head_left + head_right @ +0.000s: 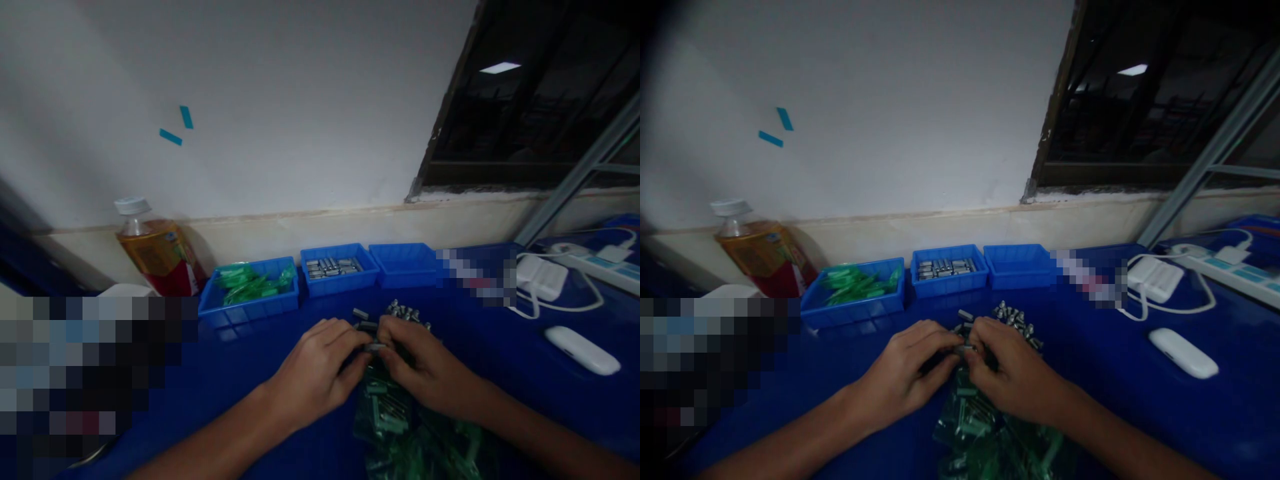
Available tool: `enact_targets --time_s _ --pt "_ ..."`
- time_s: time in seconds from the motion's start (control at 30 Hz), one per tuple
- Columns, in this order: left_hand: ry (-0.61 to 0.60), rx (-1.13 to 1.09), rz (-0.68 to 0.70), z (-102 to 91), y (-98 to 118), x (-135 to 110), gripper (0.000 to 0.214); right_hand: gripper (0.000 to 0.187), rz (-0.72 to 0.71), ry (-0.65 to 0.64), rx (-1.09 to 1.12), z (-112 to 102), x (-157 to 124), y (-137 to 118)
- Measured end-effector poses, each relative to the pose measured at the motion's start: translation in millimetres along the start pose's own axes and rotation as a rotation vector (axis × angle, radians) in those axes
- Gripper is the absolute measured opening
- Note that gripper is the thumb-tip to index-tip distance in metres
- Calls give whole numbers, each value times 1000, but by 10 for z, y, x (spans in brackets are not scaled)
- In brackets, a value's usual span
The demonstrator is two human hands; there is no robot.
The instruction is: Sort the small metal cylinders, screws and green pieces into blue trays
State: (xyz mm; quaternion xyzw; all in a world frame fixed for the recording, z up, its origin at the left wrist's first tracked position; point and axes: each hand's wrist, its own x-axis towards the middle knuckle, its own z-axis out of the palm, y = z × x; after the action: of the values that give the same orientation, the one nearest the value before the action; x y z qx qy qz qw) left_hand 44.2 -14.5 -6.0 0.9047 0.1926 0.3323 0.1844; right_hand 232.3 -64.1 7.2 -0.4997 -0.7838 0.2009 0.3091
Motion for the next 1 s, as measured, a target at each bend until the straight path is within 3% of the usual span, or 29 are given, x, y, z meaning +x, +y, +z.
enact_targets --time_s 0.13,0.4,0.53,0.63,0.73,0.8,0.9,1.0 --pt "28 -16 -37 11 -29 7 13 20 -15 -33 -42 -57 27 31" --pt "80 -41 -192 -12 -13 44 17 13 -210 -2 -448 -165 143 -78" --pt "54 81 -304 -11 -22 63 20 15 -286 39 -516 -304 402 -86" --pt "-22 199 -347 17 -50 68 26 16 -220 117 -511 -371 817 -20" --pt "-100 261 -347 45 -75 64 20 16 3 14 -548 -290 1306 92" --pt "-104 274 -344 55 -84 56 19 16 66 -34 -556 -167 1578 168" --pt "-69 279 -351 60 -89 42 16 17 102 -67 -563 25 1831 229" --pt "-61 270 -353 60 -89 31 13 21 106 -95 -564 124 1904 214"
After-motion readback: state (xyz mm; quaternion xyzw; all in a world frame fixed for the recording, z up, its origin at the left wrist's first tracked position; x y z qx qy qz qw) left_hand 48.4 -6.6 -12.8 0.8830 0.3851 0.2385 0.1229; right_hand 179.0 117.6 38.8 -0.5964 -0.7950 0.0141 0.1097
